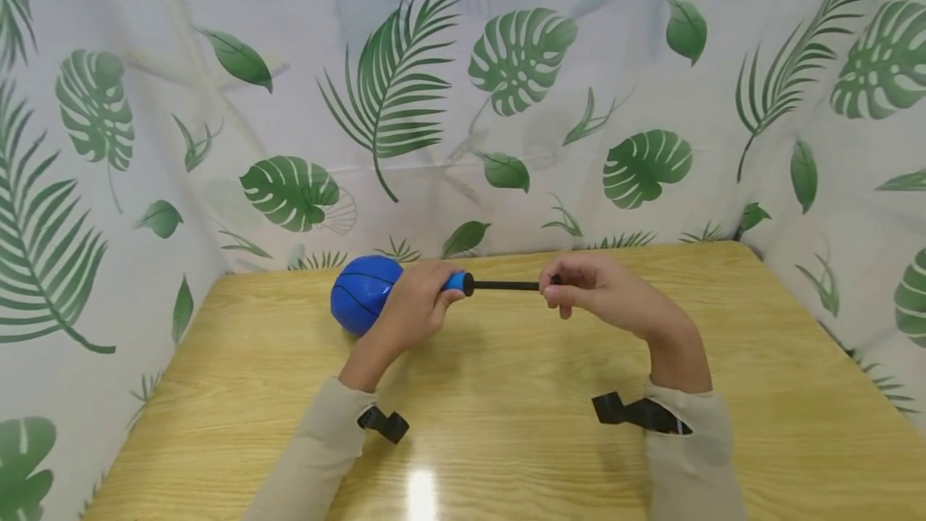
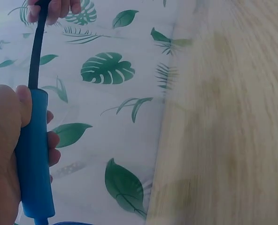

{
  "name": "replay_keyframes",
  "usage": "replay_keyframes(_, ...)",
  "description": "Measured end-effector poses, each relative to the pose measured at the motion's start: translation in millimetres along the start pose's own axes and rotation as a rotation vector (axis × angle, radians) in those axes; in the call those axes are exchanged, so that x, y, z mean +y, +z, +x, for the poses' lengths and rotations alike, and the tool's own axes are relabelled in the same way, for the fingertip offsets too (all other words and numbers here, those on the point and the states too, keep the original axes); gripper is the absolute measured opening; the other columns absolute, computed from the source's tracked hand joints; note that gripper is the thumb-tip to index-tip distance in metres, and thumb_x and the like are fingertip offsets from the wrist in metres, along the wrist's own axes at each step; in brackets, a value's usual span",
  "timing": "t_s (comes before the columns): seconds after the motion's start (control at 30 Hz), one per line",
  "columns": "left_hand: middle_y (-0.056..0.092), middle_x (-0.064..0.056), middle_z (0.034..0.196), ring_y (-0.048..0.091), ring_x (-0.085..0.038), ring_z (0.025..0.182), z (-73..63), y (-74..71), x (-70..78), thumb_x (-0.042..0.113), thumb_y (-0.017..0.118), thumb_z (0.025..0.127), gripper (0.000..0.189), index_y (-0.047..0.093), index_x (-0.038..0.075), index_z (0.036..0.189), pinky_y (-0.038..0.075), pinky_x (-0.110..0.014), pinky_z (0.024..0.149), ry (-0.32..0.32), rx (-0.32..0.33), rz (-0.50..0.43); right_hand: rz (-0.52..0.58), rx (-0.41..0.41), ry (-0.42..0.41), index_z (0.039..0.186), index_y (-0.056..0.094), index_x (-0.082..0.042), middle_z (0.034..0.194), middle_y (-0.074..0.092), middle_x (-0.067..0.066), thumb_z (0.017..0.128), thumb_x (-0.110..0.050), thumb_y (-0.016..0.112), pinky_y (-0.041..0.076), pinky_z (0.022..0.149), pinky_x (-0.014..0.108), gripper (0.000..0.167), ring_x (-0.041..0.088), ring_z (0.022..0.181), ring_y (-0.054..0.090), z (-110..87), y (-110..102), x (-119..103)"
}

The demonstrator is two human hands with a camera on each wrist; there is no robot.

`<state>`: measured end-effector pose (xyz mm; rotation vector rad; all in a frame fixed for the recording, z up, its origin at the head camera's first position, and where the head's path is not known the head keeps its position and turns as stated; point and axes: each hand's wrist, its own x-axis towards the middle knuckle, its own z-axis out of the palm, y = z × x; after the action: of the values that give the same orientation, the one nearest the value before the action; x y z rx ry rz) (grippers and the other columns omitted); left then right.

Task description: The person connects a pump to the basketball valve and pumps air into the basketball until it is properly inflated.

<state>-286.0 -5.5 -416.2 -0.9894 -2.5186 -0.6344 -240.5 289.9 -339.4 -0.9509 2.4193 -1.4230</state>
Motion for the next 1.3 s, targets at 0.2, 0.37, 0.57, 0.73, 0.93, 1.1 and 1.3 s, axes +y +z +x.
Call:
replay_keyframes(0.2,0.071,-0.008,0.114,0.068,-0.024,0.106,0.6,9.4,7.9,0.031,0.053,0.106,0.035,0.066,0.006,0.126,0.055,-0.043,0.095,0.037,0.002,0.072,-0.060,0.036,0.038,0.101,0.065,-0.005,0.082,0.061,0.008,0.101,-0.007,0.061,0.053,0.065,0.028,0.005,0.019,0.070,0.061,14.2,17.1,2.5)
replay_keyframes(0.37,0.070,-0.006,0.112,0.068,-0.022,0.103,1.0,13.6,16.2,0.032,0.052,0.106,0.034,0.065,0.007,0.125,0.055,-0.040,0.091,0.043,-0.004,0.079,-0.052,0.036,0.099,0.100,0.065,-0.003,0.085,0.060,0.012,0.101,-0.006,0.061,0.051,0.065,0.028,0.006,0.017,0.071,0.060,31.6,37.1,2.5)
replay_keyframes(0.57,0.069,-0.005,0.111,0.066,-0.020,0.102,0.7,15.4,20.0,0.031,0.051,0.107,0.033,0.065,0.008,0.125,0.054,-0.038,0.088,0.045,-0.032,0.103,-0.041,0.022,0.108,0.099,0.065,0.000,0.085,0.059,0.014,0.101,-0.003,0.059,0.051,0.065,0.027,0.007,0.016,0.069,0.058,45.2,53.8,8.1)
replay_keyframes(0.73,0.070,-0.004,0.113,0.065,-0.019,0.105,0.6,14.1,17.0,0.032,0.051,0.107,0.034,0.064,0.008,0.128,0.054,-0.038,0.091,0.040,-0.052,0.085,-0.046,0.006,0.091,0.099,0.064,-0.001,0.086,0.057,0.015,0.102,-0.004,0.059,0.053,0.066,0.028,0.007,0.017,0.070,0.059,45.6,53.6,9.6)
replay_keyframes(0.93,0.071,-0.006,0.111,0.066,-0.021,0.101,1.8,8.6,8.5,0.031,0.053,0.106,0.034,0.064,0.007,0.127,0.055,-0.038,0.091,0.061,-0.035,0.003,-0.032,-0.002,0.099,0.101,0.063,-0.005,0.086,0.057,0.009,0.103,-0.012,0.060,0.052,0.068,0.029,0.008,0.019,0.073,0.060,36.4,40.0,8.1)
replay_keyframes(1.1,0.071,-0.010,0.122,0.068,-0.027,0.112,1.9,0.3,-3.7,0.027,0.057,0.104,0.034,0.065,0.004,0.128,0.053,-0.043,0.100,0.047,0.037,-0.018,-0.009,0.014,0.026,0.102,0.061,-0.003,0.087,0.059,0.004,0.103,-0.007,0.059,0.053,0.069,0.029,0.004,0.021,0.072,0.059,18.5,18.5,2.7)
replay_keyframes(1.3,0.068,-0.011,0.131,0.063,-0.031,0.124,-0.5,-4.1,-9.5,0.029,0.056,0.105,0.037,0.064,0.006,0.133,0.048,-0.047,0.107,0.004,0.016,-0.035,-0.048,0.036,-0.034,0.102,0.063,-0.004,0.083,0.061,-0.001,0.100,-0.002,0.060,0.054,0.066,0.028,0.004,0.020,0.070,0.059,3.9,5.5,-5.3)
